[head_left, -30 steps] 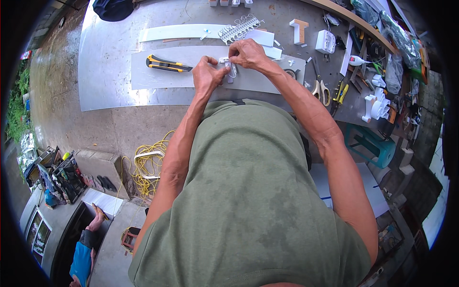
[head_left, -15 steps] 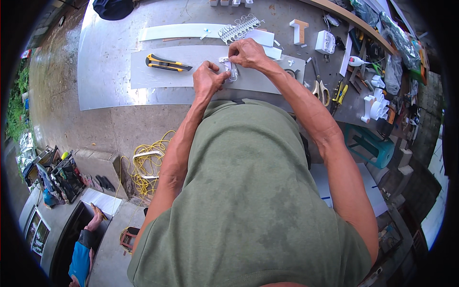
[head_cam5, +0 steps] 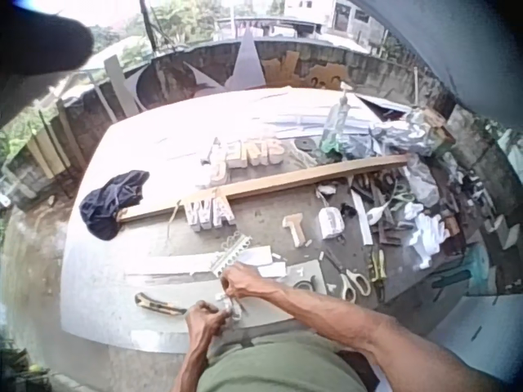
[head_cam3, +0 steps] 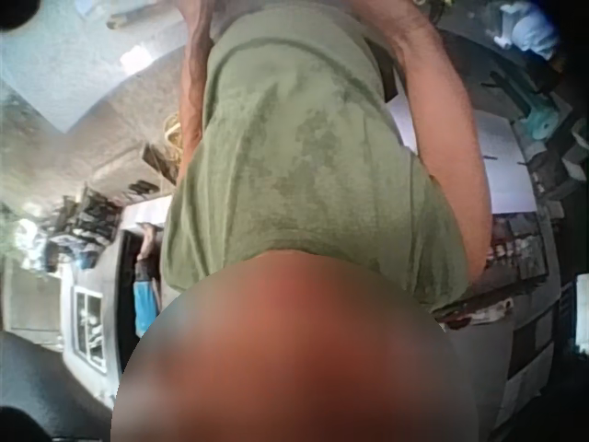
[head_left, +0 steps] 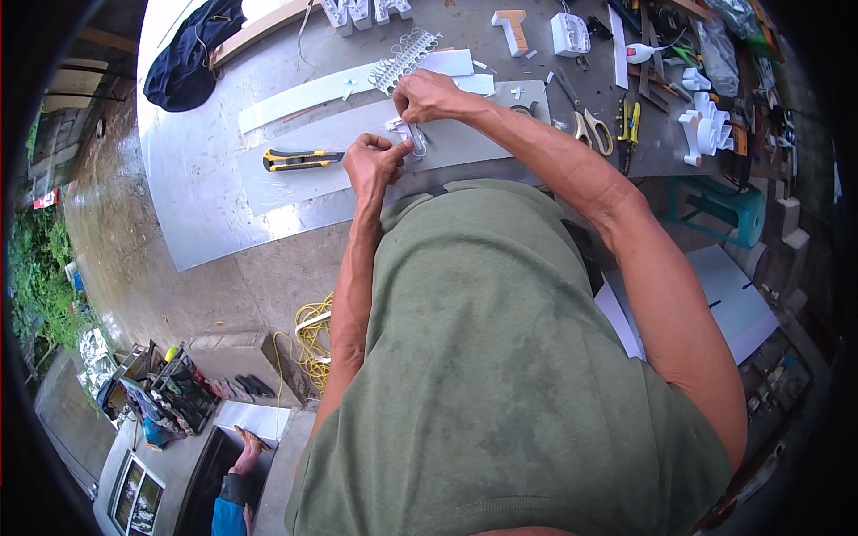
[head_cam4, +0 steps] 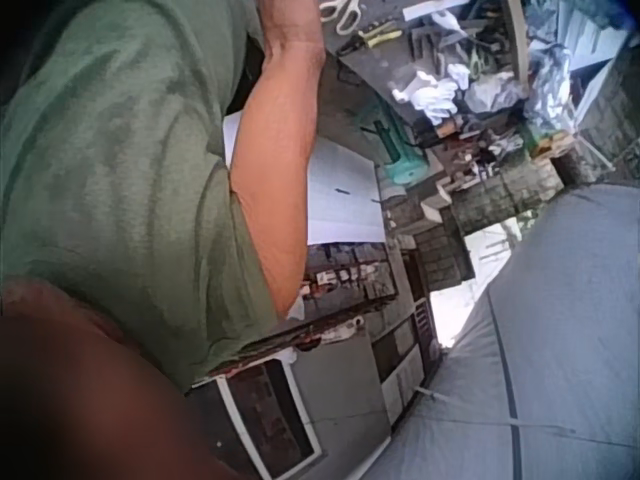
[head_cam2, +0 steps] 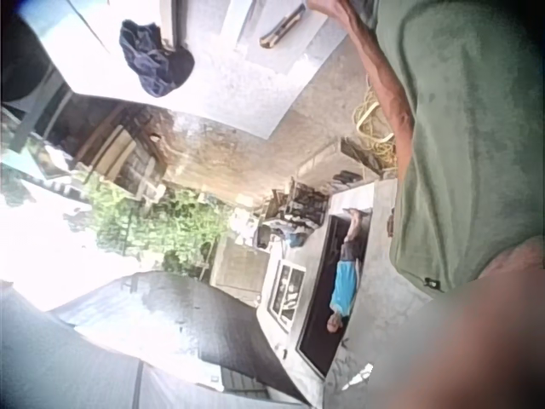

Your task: The recorder is assembling components for a sign, specifically working with wiring and LED strips on a table.

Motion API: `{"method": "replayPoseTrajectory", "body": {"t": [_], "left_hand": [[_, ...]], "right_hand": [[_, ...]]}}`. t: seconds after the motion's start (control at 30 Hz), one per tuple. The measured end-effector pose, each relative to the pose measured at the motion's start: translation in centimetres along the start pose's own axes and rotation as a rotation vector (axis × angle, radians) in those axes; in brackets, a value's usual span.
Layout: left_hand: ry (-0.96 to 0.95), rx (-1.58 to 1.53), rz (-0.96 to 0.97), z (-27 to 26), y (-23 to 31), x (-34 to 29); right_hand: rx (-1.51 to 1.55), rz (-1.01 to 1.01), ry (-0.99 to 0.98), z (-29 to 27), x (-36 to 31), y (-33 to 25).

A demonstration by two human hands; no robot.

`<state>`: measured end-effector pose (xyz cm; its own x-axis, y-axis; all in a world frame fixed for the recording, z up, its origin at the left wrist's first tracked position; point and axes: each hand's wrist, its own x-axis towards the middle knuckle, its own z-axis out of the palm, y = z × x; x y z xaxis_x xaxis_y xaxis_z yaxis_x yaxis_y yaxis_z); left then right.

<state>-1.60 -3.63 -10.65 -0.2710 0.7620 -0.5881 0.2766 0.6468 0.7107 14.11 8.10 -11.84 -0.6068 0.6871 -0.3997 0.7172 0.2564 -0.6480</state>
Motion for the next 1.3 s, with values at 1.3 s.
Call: {"method": "replayPoseTrajectory", "body": {"t": [1.3], "left_hand": [[-0.003,-0.081,0.003,0.1,-0.4,1.9]], "right_hand": [[0.053,-0.04,-0.001,0.3,-0.1,0.4]]}}
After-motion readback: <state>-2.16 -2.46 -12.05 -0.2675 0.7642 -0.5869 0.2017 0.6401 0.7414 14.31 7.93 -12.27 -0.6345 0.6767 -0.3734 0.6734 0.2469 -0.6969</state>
